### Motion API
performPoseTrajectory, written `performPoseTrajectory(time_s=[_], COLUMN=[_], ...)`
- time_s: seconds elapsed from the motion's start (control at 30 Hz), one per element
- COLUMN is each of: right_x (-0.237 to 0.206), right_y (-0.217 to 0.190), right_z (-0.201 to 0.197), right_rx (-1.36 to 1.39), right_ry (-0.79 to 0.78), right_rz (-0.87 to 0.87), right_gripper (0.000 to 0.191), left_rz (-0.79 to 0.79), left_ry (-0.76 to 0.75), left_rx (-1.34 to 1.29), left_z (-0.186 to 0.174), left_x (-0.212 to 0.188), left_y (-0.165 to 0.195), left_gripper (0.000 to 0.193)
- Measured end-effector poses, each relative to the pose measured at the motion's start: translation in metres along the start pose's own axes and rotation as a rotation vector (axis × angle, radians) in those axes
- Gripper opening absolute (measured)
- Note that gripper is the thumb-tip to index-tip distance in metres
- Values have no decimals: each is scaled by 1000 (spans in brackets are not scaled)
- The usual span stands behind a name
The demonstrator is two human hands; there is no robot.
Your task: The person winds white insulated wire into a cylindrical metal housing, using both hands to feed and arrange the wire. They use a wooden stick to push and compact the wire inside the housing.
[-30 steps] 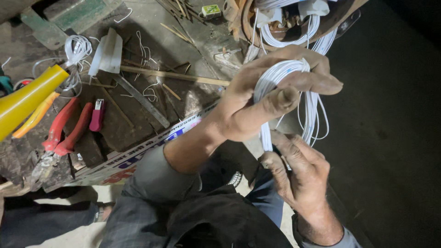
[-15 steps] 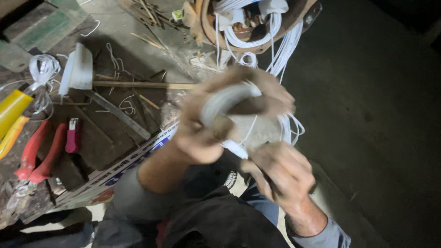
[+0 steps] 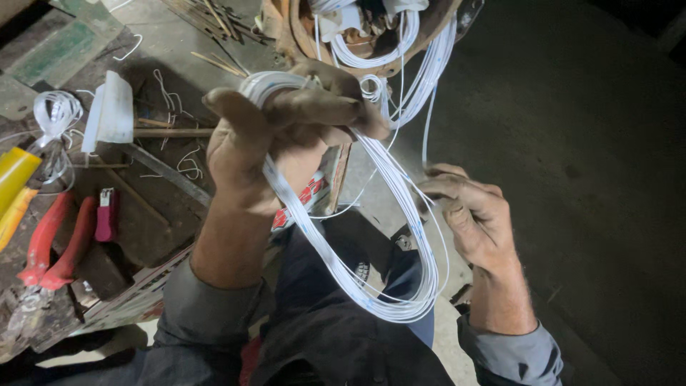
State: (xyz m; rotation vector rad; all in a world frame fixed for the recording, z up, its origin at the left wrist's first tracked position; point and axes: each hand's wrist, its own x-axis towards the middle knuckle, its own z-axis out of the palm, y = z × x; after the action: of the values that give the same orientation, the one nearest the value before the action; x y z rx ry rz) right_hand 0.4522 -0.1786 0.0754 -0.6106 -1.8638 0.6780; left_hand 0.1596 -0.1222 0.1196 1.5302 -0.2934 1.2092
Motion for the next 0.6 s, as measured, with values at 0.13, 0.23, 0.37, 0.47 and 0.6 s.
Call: performPoseTrajectory(time_s=[0.13,0.23,0.37,0.47,0.6], right_x=[-5,-2,4,16,46], right_y=[4,1,-9,-11,1], right_z=[-4,-9,-12,-10,1], right_rx=[-110,-475,-475,-185,-716], right_ry=[115,69,-11,174,316], right_rz=[-22,70,67,171,-390], right_gripper=[25,19,22,22,27], left_rz=[2,-10,29,-115,-198], left_ry=[87,120,41,133,216], left_rx=[-10,-138,-301,-309,-425], left_z=[4,7,5,10,24], left_x=[-4,-4,5,4,0], left_y=[0,-5,-15,-17,-28], left_gripper=[68,62,56,61,67])
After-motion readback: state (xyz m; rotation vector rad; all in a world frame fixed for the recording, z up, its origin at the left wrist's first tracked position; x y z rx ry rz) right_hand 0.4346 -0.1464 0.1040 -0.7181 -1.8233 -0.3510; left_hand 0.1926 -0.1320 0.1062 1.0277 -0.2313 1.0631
